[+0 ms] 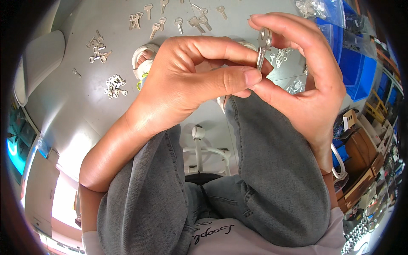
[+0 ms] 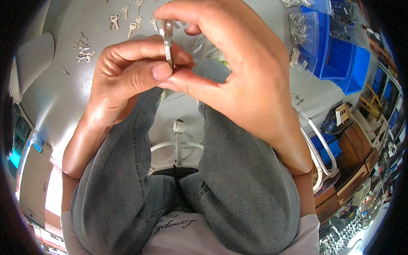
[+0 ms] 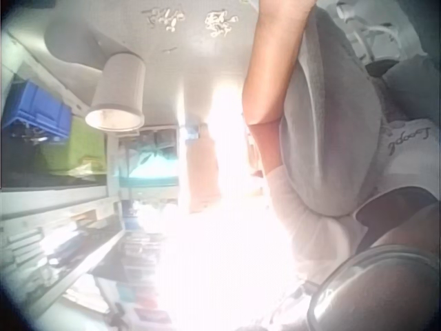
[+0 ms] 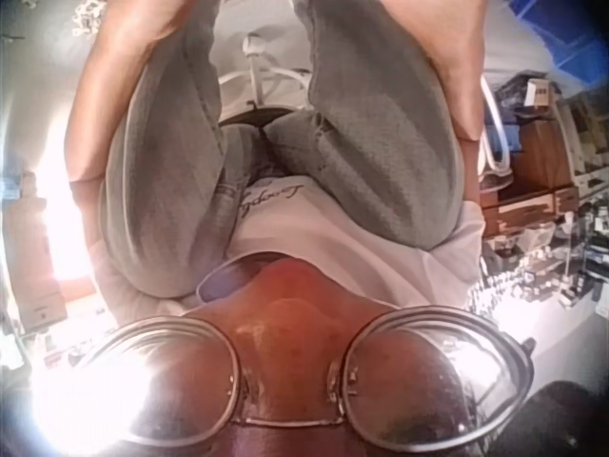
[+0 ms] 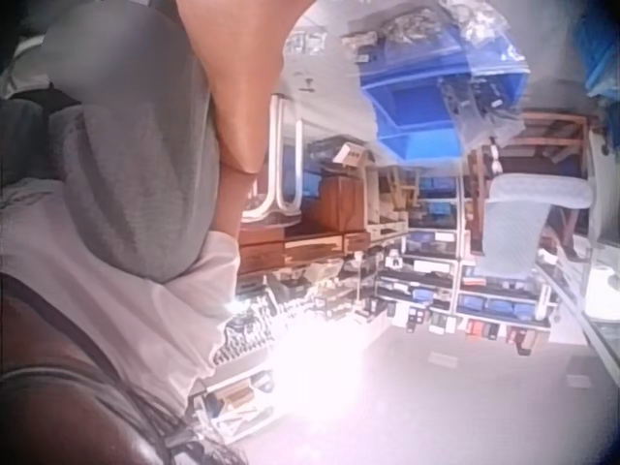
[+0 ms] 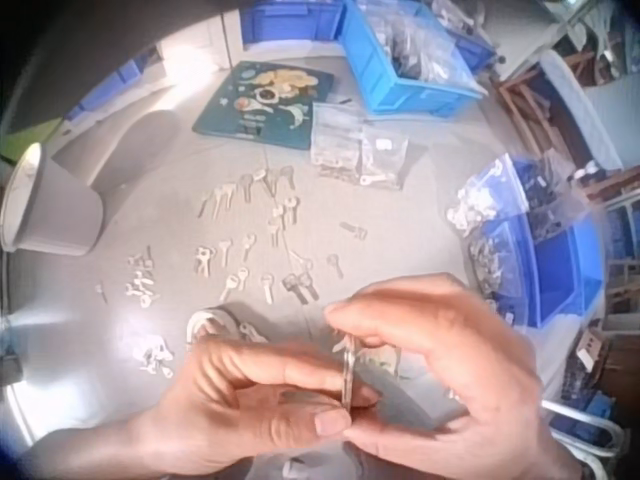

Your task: The person sits on the floor and sorts metal keys by picking them up from the floor, inspecting them, and placing them into small plastic bags. The person also handles loose keys and organizes them into piles.

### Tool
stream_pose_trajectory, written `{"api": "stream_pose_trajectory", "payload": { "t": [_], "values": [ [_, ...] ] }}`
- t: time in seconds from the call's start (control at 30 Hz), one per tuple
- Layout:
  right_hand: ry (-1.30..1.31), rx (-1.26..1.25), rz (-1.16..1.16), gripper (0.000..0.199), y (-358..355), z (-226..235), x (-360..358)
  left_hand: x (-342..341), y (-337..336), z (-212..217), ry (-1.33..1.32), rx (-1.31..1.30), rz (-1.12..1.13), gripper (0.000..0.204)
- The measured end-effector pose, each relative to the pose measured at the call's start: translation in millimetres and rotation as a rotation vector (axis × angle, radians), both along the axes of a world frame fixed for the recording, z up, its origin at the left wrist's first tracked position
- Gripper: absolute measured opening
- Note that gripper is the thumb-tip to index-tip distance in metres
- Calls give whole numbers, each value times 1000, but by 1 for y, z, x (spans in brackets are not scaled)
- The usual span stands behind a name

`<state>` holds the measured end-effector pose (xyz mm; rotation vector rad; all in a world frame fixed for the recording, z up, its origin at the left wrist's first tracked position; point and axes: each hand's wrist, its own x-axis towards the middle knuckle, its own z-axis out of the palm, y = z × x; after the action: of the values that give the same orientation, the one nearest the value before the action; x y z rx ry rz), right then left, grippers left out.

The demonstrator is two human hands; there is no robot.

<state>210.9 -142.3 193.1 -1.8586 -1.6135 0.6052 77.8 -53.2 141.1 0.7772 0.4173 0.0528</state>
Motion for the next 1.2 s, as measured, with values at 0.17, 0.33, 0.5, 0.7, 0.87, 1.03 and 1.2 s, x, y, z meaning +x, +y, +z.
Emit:
{"api": "stream_pose_trajectory", "payload": {
  "t": [0.17,0.33,0.5,0.7,0.87,1.03,1.2],
  "values": [
    [-53,-61,-41,48,4,6,-7,2,1,5,67,38,-23,20],
    [-45,-45,-56,48,3,5,-6,2,-1,4,56,133,11,19],
    [74,65,-76,47,-12,-18,2,2,2,6,132,250,-47,20],
    [57,25,-116,49,-16,-24,12,4,12,-7,189,298,-94,28],
    [315,-163,-430,47,-58,-51,36,-10,17,-69,184,867,-126,26],
    [621,-565,-526,45,-79,-67,13,-4,-24,-81,-44,1557,-550,39],
    [868,-701,-526,47,-90,-84,0,10,-48,-120,-164,1785,-552,27]
  ]
}}
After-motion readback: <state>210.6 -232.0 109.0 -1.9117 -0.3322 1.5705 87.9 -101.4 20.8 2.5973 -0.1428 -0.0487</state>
